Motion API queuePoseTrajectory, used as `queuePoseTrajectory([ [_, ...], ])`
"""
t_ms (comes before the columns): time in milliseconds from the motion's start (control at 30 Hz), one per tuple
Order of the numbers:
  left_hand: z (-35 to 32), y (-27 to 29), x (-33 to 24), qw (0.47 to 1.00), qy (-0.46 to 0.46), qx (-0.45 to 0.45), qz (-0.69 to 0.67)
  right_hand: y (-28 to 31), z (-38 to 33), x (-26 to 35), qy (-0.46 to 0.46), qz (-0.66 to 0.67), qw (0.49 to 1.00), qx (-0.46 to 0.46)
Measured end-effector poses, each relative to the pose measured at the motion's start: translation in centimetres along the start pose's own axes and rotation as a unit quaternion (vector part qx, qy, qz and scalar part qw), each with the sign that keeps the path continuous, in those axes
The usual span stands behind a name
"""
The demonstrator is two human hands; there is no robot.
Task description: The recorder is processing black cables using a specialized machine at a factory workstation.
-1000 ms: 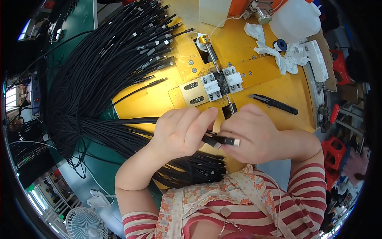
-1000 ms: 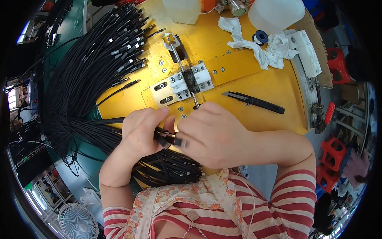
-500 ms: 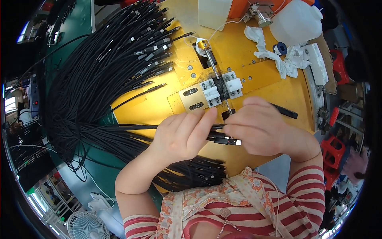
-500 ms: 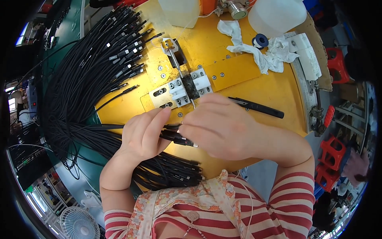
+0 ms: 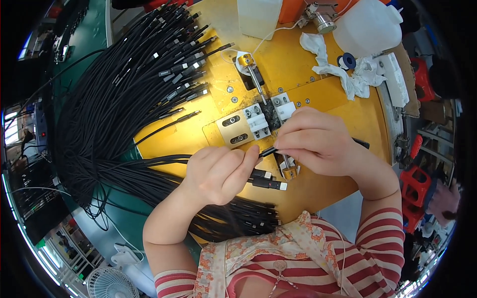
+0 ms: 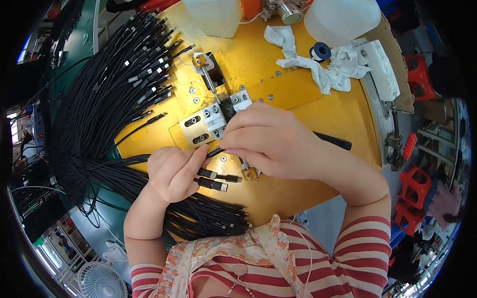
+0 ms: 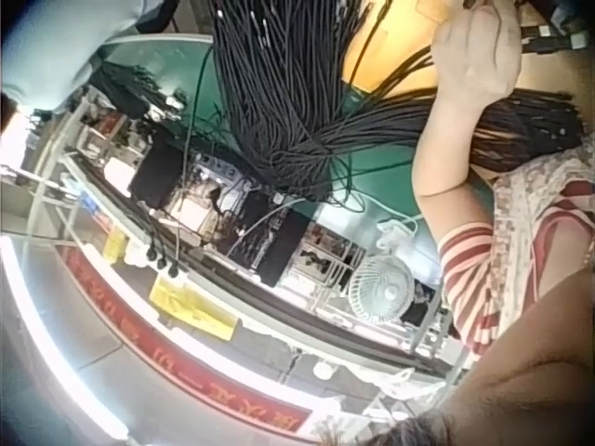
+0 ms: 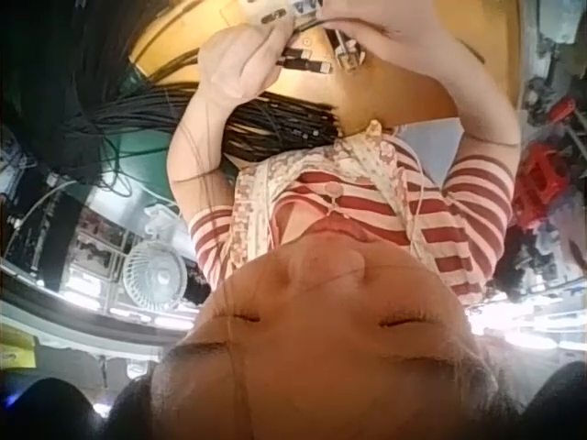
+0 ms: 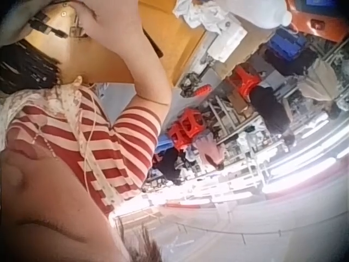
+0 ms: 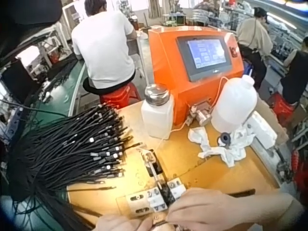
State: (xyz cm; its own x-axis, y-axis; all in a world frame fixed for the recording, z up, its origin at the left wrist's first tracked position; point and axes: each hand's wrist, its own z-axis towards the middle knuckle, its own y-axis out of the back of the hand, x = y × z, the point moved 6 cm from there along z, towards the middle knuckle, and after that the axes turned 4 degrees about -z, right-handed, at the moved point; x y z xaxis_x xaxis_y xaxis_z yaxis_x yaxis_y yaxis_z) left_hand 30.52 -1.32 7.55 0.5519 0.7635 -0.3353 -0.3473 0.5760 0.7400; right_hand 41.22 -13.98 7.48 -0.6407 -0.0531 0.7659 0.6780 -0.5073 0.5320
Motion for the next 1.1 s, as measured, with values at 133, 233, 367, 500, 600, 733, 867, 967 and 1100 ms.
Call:
queuePoseTrajectory([
  [133, 0.1, -0.1, 0.1, 1.000, 0.002, 0.004, -0.004, -0.3, -0.1, -0.1, -0.001, -0.011, 1.000, 0.003],
  [233, 0.2, 0.0, 0.9, 0.999, 0.030, 0.020, -0.006, 0.1, 0.0, -0.3, -0.007, 0.007, 1.000, 0.011],
  [367, 0.3, -0.5, 2.0, 0.997, 0.073, 0.002, 0.011, 0.9, -0.1, -1.8, -0.061, -0.021, 0.998, -0.018],
  [500, 0.2, -1.3, 2.3, 0.990, 0.109, 0.093, 0.019, 1.1, 0.1, -2.4, -0.027, -0.131, 0.990, -0.040],
  [600, 0.0, -1.6, 2.5, 0.986, 0.100, 0.125, 0.054, 0.7, 0.4, -2.6, -0.028, -0.150, 0.988, -0.030],
  [733, 0.0, -1.8, 2.7, 0.983, 0.113, 0.136, 0.044, 0.7, 0.2, -2.2, -0.030, -0.188, 0.982, -0.002],
  [867, 0.3, -1.6, 2.6, 0.981, 0.131, 0.139, 0.042, 0.3, 0.1, -1.1, 0.003, -0.263, 0.965, 0.020],
  [967, 0.4, -1.7, 2.6, 0.981, 0.142, 0.132, 0.027, 0.4, 0.0, -0.7, 0.030, -0.303, 0.952, 0.017],
  [1100, 0.5, -1.6, 2.6, 0.981, 0.144, 0.130, 0.024, -0.5, 0.2, -0.4, 0.015, -0.163, 0.984, 0.064],
])
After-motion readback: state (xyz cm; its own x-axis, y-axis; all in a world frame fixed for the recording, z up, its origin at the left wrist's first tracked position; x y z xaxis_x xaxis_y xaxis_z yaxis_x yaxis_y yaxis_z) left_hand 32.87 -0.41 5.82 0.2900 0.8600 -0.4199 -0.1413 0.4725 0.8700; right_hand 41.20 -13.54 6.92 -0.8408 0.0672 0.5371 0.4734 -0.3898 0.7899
